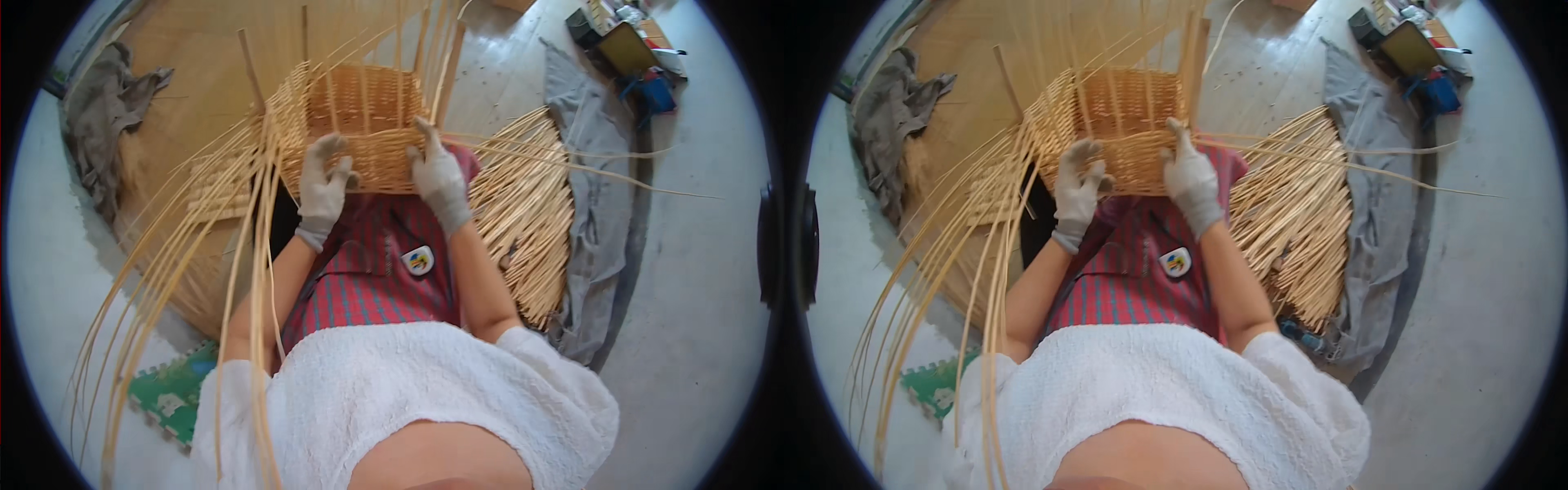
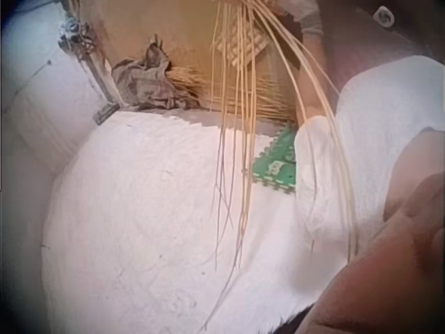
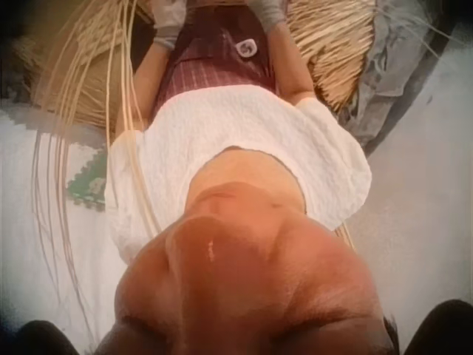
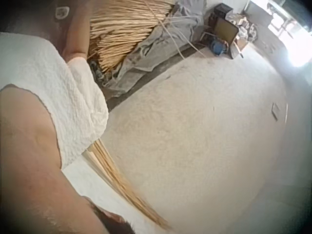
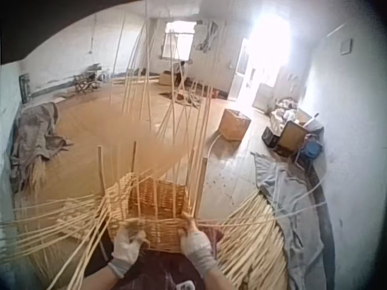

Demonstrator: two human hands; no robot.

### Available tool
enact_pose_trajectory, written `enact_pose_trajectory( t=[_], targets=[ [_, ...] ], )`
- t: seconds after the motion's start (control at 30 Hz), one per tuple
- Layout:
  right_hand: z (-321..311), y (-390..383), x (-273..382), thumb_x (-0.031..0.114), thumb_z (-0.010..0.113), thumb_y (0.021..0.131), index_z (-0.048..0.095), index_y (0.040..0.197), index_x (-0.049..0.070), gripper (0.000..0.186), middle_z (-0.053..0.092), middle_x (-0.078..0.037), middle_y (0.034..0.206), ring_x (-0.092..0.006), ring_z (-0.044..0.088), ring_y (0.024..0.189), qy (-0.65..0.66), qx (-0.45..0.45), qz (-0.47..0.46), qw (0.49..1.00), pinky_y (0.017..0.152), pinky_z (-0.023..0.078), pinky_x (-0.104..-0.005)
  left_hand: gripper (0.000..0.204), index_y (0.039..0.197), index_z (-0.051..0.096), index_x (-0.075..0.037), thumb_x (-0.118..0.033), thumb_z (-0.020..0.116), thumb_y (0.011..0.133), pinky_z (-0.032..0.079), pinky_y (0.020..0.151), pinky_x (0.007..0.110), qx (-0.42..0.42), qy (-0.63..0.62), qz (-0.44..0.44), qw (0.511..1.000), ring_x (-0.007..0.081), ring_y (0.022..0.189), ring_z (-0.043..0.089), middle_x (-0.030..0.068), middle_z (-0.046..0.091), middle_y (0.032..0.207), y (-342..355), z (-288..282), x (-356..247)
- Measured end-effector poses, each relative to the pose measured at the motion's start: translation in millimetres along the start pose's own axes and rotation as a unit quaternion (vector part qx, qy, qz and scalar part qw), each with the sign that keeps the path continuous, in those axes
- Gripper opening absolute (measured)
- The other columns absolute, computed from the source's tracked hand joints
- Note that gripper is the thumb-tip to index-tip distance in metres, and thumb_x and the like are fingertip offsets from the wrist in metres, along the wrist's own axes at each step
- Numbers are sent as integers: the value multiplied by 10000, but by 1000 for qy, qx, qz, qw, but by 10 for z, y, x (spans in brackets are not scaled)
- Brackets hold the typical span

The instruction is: The person weaves a basket by hand using thin wooden strips. They interlace the strips through vertical stakes, periodically rotate the basket, and use a small hammer to tighten the weave. The basket grows in height as the person continues weaving.

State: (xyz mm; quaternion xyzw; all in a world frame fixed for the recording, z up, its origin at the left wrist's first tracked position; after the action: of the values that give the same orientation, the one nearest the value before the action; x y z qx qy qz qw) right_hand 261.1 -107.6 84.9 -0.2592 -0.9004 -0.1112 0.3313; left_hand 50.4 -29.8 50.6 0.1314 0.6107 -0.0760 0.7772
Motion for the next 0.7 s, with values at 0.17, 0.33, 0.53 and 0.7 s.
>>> enact_pose_trajectory(
  t=[0.17, 0.33, 0.53, 0.7],
  targets=[
    [204, -310, 575, 227, 601, 968, 443, 1441, 190, 500, 727, -189, 927, -380, 705, 805, 31, 42, -67, 996, 706, 538, -496, 470, 1360, 544, 21, -213, 682, 976, 622, 700, 325, -5, -442, -116, 889, 216, 852, 710, 195, 642, 1233, -165, -2060, 722],
    [847, -1139, 1793, 174, 656, 811, 695, 1025, 111, 226, 685, -137, 1112, -343, 687, 985, 144, 209, -506, 824, 876, 556, -443, 443, 1354, 538, 10, -243, 633, 1003, 602, 819, 389, -113, -181, -82, 974, 202, 860, 686, 148, 659, 1039, -515, -2150, 263],
    [846, -1644, 2200, 336, 653, 838, 751, 785, 135, 230, 686, -77, 706, -285, 711, 806, 91, 189, -650, 730, 789, 552, -409, 392, 1359, 499, -7, -235, 553, 1044, 565, 933, 445, -38, 192, 220, 956, 164, 796, 644, 89, 610, 899, -463, -881, -1525],
    [282, -865, 1502, 276, 624, 895, 719, 776, 117, 220, 682, -101, 720, -301, 699, 780, 100, 342, -450, 819, 718, 545, -423, 352, 1364, 468, -22, -228, 487, 1079, 534, 1029, 492, -49, 178, 257, 949, 133, 743, 609, 39, 570, 783, -87, -759, -1563]
  ],
)
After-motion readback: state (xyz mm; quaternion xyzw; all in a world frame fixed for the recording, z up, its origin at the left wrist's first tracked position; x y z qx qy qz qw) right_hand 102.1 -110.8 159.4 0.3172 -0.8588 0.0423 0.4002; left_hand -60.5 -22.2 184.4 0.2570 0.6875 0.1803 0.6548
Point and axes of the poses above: each hand's wrist, its own y-axis towards the middle knuckle, its own z-axis out of the palm, x = y × z, the point moved 6 cm from there along y, towards the middle knuckle
